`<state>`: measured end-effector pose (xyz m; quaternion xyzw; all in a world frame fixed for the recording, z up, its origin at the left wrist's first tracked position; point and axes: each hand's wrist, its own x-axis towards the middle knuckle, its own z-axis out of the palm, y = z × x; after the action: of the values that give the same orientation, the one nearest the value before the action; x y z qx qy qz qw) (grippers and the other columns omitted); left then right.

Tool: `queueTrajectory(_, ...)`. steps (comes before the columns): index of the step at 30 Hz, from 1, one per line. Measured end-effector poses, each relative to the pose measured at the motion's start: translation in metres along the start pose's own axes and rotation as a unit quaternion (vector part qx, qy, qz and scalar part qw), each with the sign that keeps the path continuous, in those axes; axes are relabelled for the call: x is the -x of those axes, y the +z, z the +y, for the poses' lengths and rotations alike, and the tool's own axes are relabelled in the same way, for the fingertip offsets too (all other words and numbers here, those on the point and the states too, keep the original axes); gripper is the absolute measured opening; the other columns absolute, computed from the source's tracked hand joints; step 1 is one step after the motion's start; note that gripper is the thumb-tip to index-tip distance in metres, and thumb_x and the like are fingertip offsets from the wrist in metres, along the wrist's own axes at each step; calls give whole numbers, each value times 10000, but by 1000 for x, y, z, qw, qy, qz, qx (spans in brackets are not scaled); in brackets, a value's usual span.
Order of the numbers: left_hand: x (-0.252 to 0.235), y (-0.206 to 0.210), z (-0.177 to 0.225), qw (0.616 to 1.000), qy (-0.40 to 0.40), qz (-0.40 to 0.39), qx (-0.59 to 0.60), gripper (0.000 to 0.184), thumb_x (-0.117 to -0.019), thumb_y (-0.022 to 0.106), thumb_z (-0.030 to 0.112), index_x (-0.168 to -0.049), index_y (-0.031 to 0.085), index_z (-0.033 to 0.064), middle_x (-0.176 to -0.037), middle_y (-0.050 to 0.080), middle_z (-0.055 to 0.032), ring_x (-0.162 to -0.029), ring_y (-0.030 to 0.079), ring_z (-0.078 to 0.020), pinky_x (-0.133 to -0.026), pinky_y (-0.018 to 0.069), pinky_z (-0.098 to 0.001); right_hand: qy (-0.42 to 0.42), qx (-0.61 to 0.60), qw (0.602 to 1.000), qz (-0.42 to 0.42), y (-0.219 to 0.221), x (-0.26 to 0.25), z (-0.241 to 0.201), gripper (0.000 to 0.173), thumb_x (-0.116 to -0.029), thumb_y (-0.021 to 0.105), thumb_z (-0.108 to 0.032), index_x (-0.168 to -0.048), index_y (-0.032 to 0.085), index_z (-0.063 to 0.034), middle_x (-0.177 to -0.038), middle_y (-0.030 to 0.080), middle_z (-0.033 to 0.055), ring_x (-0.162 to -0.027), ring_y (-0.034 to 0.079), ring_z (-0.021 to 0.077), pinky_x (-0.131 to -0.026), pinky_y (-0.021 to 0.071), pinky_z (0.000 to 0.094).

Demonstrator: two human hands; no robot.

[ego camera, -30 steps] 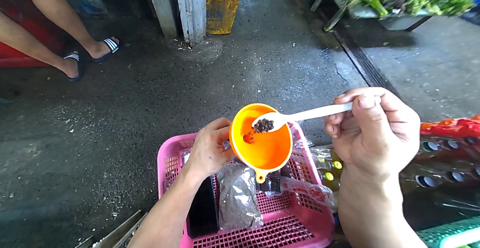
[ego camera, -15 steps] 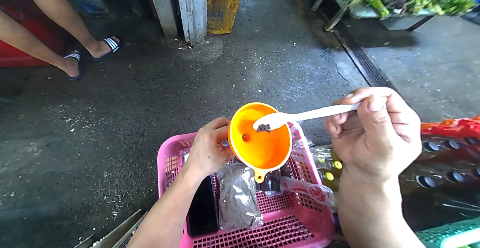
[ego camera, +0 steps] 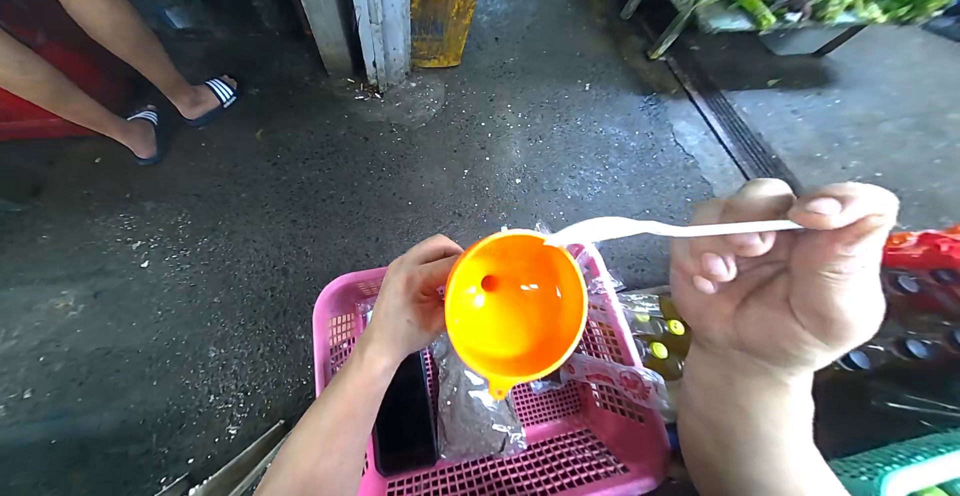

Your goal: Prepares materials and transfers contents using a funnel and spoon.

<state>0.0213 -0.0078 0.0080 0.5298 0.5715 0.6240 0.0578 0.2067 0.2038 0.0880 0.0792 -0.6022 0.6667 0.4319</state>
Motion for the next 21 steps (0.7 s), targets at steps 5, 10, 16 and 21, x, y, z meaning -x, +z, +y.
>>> queueTrajectory(5, -3, -1, 4, 999, 26, 5, 26, 146, -944, 638, 159, -883, 690, 38, -891, 639, 8, -877, 591, 47, -802, 482, -93, 38, -157, 987, -9, -5, 4, -1, 217, -1076, 495, -254, -1155, 683, -181, -1027, 710, 4, -686, 633, 43, -582, 502, 141)
queueTrajectory(10, 12, 1, -9, 992, -57, 98, 59, 132, -837, 772, 146, -947, 733, 84, -950, 725, 32, -885, 690, -23, -773, 606, -229, 102, -30, 990, 94, -21, 10, 8, 239, -1081, 477, -299, -1062, 697, -209, -780, 655, -95, -578, 563, -10, -530, 470, 135)
queueTrajectory(16, 8, -5, -13, 979, -83, 184, 7, 215, -934, 754, 253, -1112, 683, 156, -977, 747, 81, -864, 717, -42, -796, 618, -248, 82, 283, 955, 15, -29, 30, 19, 244, -1090, 489, -362, -1107, 704, -247, -831, 700, -115, -643, 641, 9, -587, 563, 183)
queueTrajectory(21, 4, -4, -12, 981, -86, 174, 30, 192, -953, 734, 277, -1115, 681, 188, -978, 740, 95, -838, 703, -32, -776, 600, -214, 36, 439, 890, -121, -15, 36, 35, 284, -1096, 474, -277, -1092, 693, -97, -890, 697, -24, -758, 655, -5, -691, 575, 177)
